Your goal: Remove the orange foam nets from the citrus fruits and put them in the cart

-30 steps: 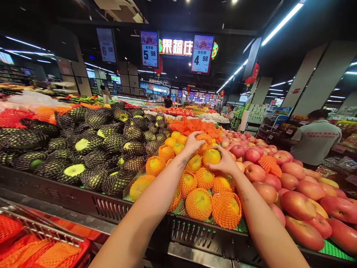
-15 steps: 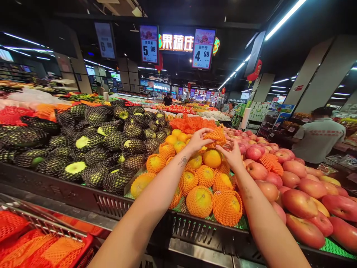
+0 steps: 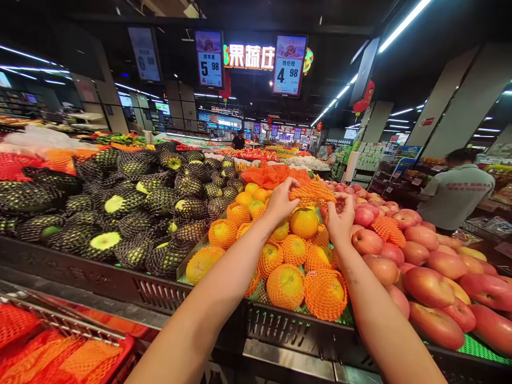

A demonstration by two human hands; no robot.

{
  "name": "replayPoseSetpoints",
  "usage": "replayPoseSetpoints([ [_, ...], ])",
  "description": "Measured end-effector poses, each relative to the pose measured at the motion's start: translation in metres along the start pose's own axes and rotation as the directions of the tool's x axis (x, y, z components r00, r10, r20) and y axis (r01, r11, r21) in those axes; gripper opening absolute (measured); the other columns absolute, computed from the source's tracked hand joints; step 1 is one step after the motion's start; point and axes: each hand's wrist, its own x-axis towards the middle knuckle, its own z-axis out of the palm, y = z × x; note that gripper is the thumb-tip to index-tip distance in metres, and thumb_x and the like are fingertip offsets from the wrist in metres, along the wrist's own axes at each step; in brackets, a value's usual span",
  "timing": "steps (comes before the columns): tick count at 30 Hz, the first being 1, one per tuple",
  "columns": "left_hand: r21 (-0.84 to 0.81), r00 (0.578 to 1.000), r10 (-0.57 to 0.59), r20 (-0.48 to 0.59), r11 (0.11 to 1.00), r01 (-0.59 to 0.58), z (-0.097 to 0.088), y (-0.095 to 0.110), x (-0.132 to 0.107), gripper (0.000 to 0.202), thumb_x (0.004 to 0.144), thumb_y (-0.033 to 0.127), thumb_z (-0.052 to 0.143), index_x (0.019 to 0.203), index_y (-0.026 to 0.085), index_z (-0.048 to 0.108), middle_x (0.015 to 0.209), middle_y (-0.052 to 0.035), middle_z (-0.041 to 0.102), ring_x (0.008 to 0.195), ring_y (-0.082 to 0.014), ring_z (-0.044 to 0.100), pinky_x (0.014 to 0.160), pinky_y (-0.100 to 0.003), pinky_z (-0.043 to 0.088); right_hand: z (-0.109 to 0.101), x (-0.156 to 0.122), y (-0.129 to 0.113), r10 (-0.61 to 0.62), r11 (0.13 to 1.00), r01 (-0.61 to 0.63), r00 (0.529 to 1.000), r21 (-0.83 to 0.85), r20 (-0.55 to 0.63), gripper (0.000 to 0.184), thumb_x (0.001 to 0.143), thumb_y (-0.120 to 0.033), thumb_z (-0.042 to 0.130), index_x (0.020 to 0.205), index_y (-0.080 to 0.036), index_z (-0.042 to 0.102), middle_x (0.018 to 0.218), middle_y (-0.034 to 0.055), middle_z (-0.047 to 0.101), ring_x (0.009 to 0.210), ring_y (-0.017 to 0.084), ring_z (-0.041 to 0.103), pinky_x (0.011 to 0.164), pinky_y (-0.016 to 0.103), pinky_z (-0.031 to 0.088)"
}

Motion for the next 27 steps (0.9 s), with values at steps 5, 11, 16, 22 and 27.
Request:
replayPoseSetpoints([
  [5,-0.125,0.994,-0.074,0.076,0.989,0.083,0.004,-0.001,-0.001,0.015,0.079,0.018,0.066,0.092,0.018,0.057,0.097,-0.0051,0.068,0.095,-0.0211,0.063,0.091,-0.034,0.046,0.0,-0.001,-0.001,0.027,0.999,-0.017,0.977,-0.05,0.211,0.035,0.069,-0.036,0.076,0.095,-0.022,0.057,0.092,0.0012,0.063,0.072,0.015,0.054,0.059,0.027,0.041],
  [11,-0.444,0.937,0.06,0.345,0.89,0.106,0.007,0.002,-0.002,0.029,0.071,0.025,0.078,0.091,0.017,0.058,0.093,-0.0021,0.064,0.09,-0.017,0.06,0.087,-0.03,0.047,-0.006,0.004,0.009,0.181,0.983,-0.18,0.98,0.028,-0.079,0.019,0.059,-0.015,0.062,0.073,-0.022,0.051,0.068,-0.005,0.056,0.057,0.01,0.044,0.052,0.023,0.035],
  [16,-0.297,0.952,0.075,0.295,0.955,0.017,0.006,0.0,-0.001,0.028,0.068,0.022,0.08,0.083,0.018,0.056,0.09,-0.0017,0.061,0.088,-0.0173,0.057,0.086,-0.031,0.045,-0.006,0.01,0.012,0.577,0.766,-0.533,0.817,0.36,-0.017,0.026,0.061,-0.022,0.069,0.066,-0.025,0.044,0.052,-0.0084,0.048,0.042,0.009,0.042,0.037,0.02,0.029],
  [22,0.061,0.984,0.084,0.155,0.994,-0.095,0.003,-0.004,0.0,0.025,0.064,0.012,0.077,0.074,0.018,0.054,0.092,-0.0027,0.06,0.087,-0.0188,0.056,0.08,-0.03,0.044,0.0,0.011,-0.002,0.595,0.53,-0.576,0.776,0.623,0.211,0.019,0.068,-0.026,0.071,0.073,-0.024,0.053,0.07,-0.0049,0.066,0.07,0.012,0.066,0.066,0.024,0.058],
  [27,0.071,0.981,0.051,0.188,0.995,-0.065,0.001,0.0,-0.003,0.014,0.072,0.024,0.074,0.076,0.016,0.063,0.077,0.0004,0.064,0.073,-0.0164,0.057,0.067,-0.027,0.04,-0.001,0.006,-0.025,0.456,0.347,-0.665,0.736,0.661,0.501,0.016,0.081,-0.041,0.061,0.081,-0.026,0.057,0.087,0.0009,0.073,0.083,0.019,0.07,0.075,0.036,0.06],
])
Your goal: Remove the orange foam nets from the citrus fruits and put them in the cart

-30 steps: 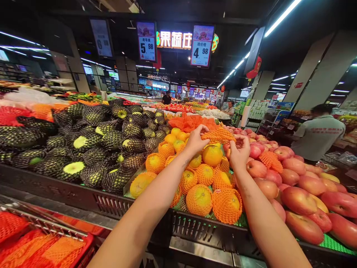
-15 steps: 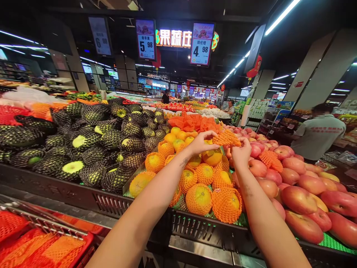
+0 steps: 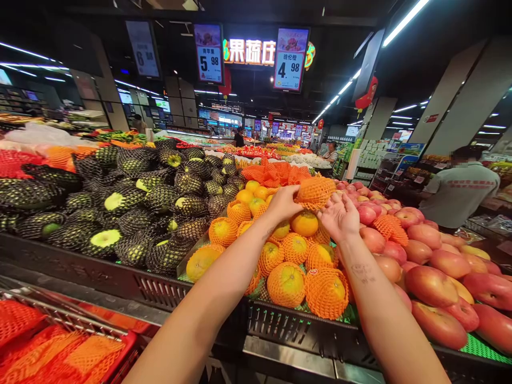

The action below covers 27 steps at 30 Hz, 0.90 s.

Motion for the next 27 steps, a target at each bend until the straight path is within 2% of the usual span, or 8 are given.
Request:
replayPoseSetpoints([
  [5,0.014,0.999,0.027,0.026,1.0,-0.028,0.005,-0.001,-0.001,0.013,0.073,0.026,0.074,0.073,0.016,0.065,0.075,-0.0007,0.066,0.073,-0.0172,0.06,0.068,-0.027,0.044,0.006,-0.006,-0.005,0.044,0.999,-0.044,0.999,0.001,0.013,0.019,0.078,-0.041,0.066,0.087,-0.024,0.063,0.09,0.0032,0.073,0.08,0.02,0.068,0.067,0.034,0.058],
  [8,-0.088,0.981,0.013,-0.193,0.996,-0.031,0.007,-0.002,0.001,0.022,0.072,0.023,0.077,0.091,0.016,0.067,0.097,-0.006,0.071,0.09,-0.0212,0.066,0.081,-0.031,0.052,0.002,0.0,-0.004,0.041,0.999,-0.043,0.987,-0.009,-0.154,0.015,0.072,-0.023,0.072,0.075,-0.023,0.058,0.068,-0.0031,0.064,0.063,0.013,0.061,0.059,0.024,0.054],
  [10,-0.16,0.921,-0.062,-0.384,0.987,0.0,0.005,-0.002,0.003,0.03,0.072,0.017,0.076,0.101,0.017,0.066,0.103,-0.0072,0.071,0.098,-0.0227,0.066,0.087,-0.034,0.053,-0.002,0.005,-0.004,0.02,1.0,-0.015,0.969,0.019,-0.247,0.016,0.073,-0.02,0.071,0.071,-0.022,0.056,0.066,-0.0039,0.062,0.065,0.011,0.062,0.062,0.021,0.055],
  [14,-0.175,0.851,-0.107,-0.514,0.984,0.018,-0.004,0.001,0.004,0.022,0.076,0.015,0.074,0.095,0.018,0.064,0.105,-0.0073,0.068,0.101,-0.0224,0.064,0.089,-0.035,0.053,-0.004,0.005,-0.004,-0.026,0.999,0.017,0.98,-0.046,-0.199,0.02,0.072,-0.03,0.078,0.072,-0.022,0.06,0.081,0.0002,0.071,0.08,0.013,0.069,0.068,0.022,0.058],
  [17,-0.147,0.911,-0.069,-0.406,0.989,0.01,-0.005,0.002,0.004,0.021,0.076,0.022,0.076,0.092,0.018,0.063,0.103,-0.0063,0.066,0.093,-0.0198,0.062,0.083,-0.032,0.051,0.001,-0.001,0.0,-0.067,0.982,0.058,0.997,-0.18,-0.044,0.038,0.063,-0.048,0.088,0.08,-0.022,0.067,0.086,0.0015,0.073,0.08,0.014,0.069,0.068,0.021,0.058],
  [20,-0.141,0.982,0.041,-0.186,0.988,-0.068,-0.001,0.002,0.004,0.017,0.076,0.019,0.075,0.088,0.018,0.063,0.096,-0.0042,0.066,0.088,-0.0177,0.06,0.081,-0.03,0.048,0.006,-0.003,0.006,-0.101,0.959,0.101,0.995,-0.265,0.013,0.055,0.054,-0.058,0.092,0.089,-0.022,0.071,0.089,0.0011,0.073,0.079,0.012,0.069,0.065,0.019,0.056],
  [23,-0.16,0.992,0.116,-0.046,0.98,-0.122,0.003,0.001,0.003,0.017,0.074,0.019,0.075,0.079,0.017,0.059,0.084,-0.0014,0.062,0.08,-0.0162,0.057,0.077,-0.029,0.045,0.003,0.001,0.008,-0.138,0.954,0.109,0.987,-0.278,-0.086,0.056,0.051,-0.057,0.094,0.086,-0.022,0.068,0.082,-0.001,0.07,0.07,0.01,0.066,0.059,0.018,0.054],
  [27,-0.186,0.992,0.122,-0.008,0.975,-0.122,0.004,0.002,0.0,0.029,0.076,0.034,0.075,0.071,0.018,0.051,0.07,0.0026,0.052,0.068,-0.0136,0.048,0.064,-0.028,0.037,-0.006,0.007,0.003,-0.076,0.945,-0.003,0.971,-0.327,-0.227,0.056,0.065,-0.071,0.081,0.076,-0.019,0.062,0.073,0.0011,0.067,0.059,0.011,0.064,0.045,0.019,0.049],
])
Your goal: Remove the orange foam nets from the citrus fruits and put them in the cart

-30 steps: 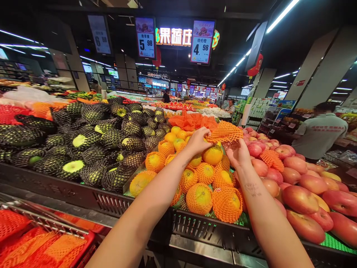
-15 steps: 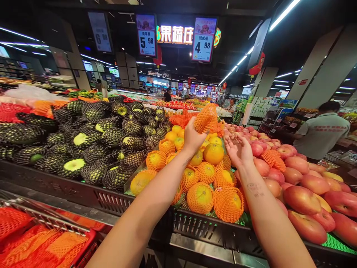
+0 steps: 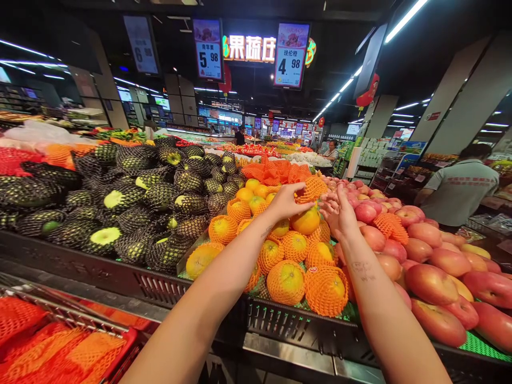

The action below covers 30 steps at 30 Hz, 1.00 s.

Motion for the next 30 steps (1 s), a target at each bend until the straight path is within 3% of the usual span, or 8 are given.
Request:
replayPoseSetpoints([
  [4,-0.059,0.999,0.014,0.052,0.998,-0.011,0.001,0.006,-0.003,0.031,0.077,0.041,0.074,0.074,0.018,0.054,0.071,0.0015,0.055,0.068,-0.0141,0.051,0.064,-0.028,0.038,-0.005,0.0,-0.003,0.042,0.991,-0.034,0.997,-0.127,0.057,0.066,0.066,-0.082,0.071,0.077,-0.017,0.066,0.071,0.0037,0.067,0.053,0.011,0.06,0.031,0.017,0.034],
  [10,-0.022,0.978,0.064,0.198,0.998,-0.061,0.0,0.008,-0.003,0.024,0.076,0.035,0.074,0.079,0.018,0.058,0.075,0.0007,0.062,0.071,-0.0146,0.054,0.068,-0.028,0.041,-0.001,-0.005,0.0,-0.055,0.996,0.067,0.981,-0.059,0.183,0.044,0.059,-0.042,0.093,0.089,-0.018,0.072,0.082,-0.0005,0.073,0.057,0.006,0.058,0.039,0.013,0.039],
  [15,0.189,0.998,0.047,-0.05,0.981,-0.037,-0.006,0.012,-0.003,0.011,0.073,0.017,0.065,0.079,0.02,0.056,0.079,0.0001,0.064,0.069,-0.0137,0.053,0.067,-0.028,0.039,0.002,-0.004,-0.001,0.067,0.995,-0.073,0.994,0.066,0.087,0.031,0.067,-0.031,0.086,0.09,-0.02,0.069,0.085,-0.002,0.073,0.063,0.008,0.066,0.04,0.014,0.042],
  [19,0.328,0.96,0.046,-0.277,0.943,0.049,-0.008,0.018,-0.006,0.014,0.073,0.019,0.065,0.075,0.021,0.051,0.077,-0.0007,0.06,0.067,-0.0143,0.049,0.065,-0.03,0.036,0.004,-0.005,0.0,0.153,0.987,-0.157,0.982,0.027,0.111,0.027,0.07,-0.027,0.086,0.082,-0.023,0.062,0.074,-0.0048,0.069,0.063,0.011,0.069,0.037,0.015,0.038],
  [21,0.259,0.963,0.052,-0.264,0.966,0.019,-0.008,0.019,-0.006,0.016,0.071,0.022,0.066,0.074,0.021,0.05,0.074,-0.0001,0.057,0.066,-0.0138,0.048,0.064,-0.029,0.036,0.004,-0.005,0.0,0.123,0.991,-0.129,0.984,0.042,0.128,0.028,0.071,-0.028,0.087,0.085,-0.024,0.063,0.078,-0.0052,0.071,0.069,0.012,0.071,0.043,0.015,0.045],
  [23,0.057,0.992,0.023,-0.126,0.998,-0.016,-0.006,0.016,-0.004,0.019,0.073,0.03,0.067,0.074,0.02,0.051,0.072,0.0006,0.055,0.063,-0.0128,0.048,0.063,-0.029,0.038,0.004,-0.006,-0.001,0.077,0.992,-0.09,0.987,0.086,0.14,0.027,0.072,-0.029,0.086,0.089,-0.025,0.066,0.086,-0.0049,0.074,0.075,0.011,0.071,0.054,0.017,0.053],
  [26,-0.289,0.991,-0.104,0.088,0.949,0.125,-0.004,0.006,0.0,0.037,0.086,0.054,0.055,0.078,0.019,0.056,0.077,-0.0012,0.058,0.056,-0.0108,0.049,0.057,-0.028,0.039,0.003,-0.006,-0.005,0.036,0.986,-0.062,0.986,0.158,0.163,0.026,0.071,-0.028,0.085,0.09,-0.026,0.067,0.096,-0.0033,0.076,0.082,0.012,0.071,0.065,0.022,0.059],
  [30,-0.396,0.951,-0.308,0.025,0.871,0.292,-0.002,-0.003,0.004,0.05,0.084,0.069,0.058,0.088,0.018,0.059,0.088,-0.0032,0.061,0.057,-0.0093,0.051,0.058,-0.028,0.042,0.003,-0.011,-0.01,-0.022,0.989,-0.006,0.983,0.148,0.184,0.027,0.07,-0.028,0.083,0.091,-0.028,0.066,0.1,-0.0041,0.076,0.09,0.015,0.071,0.069,0.026,0.06],
])
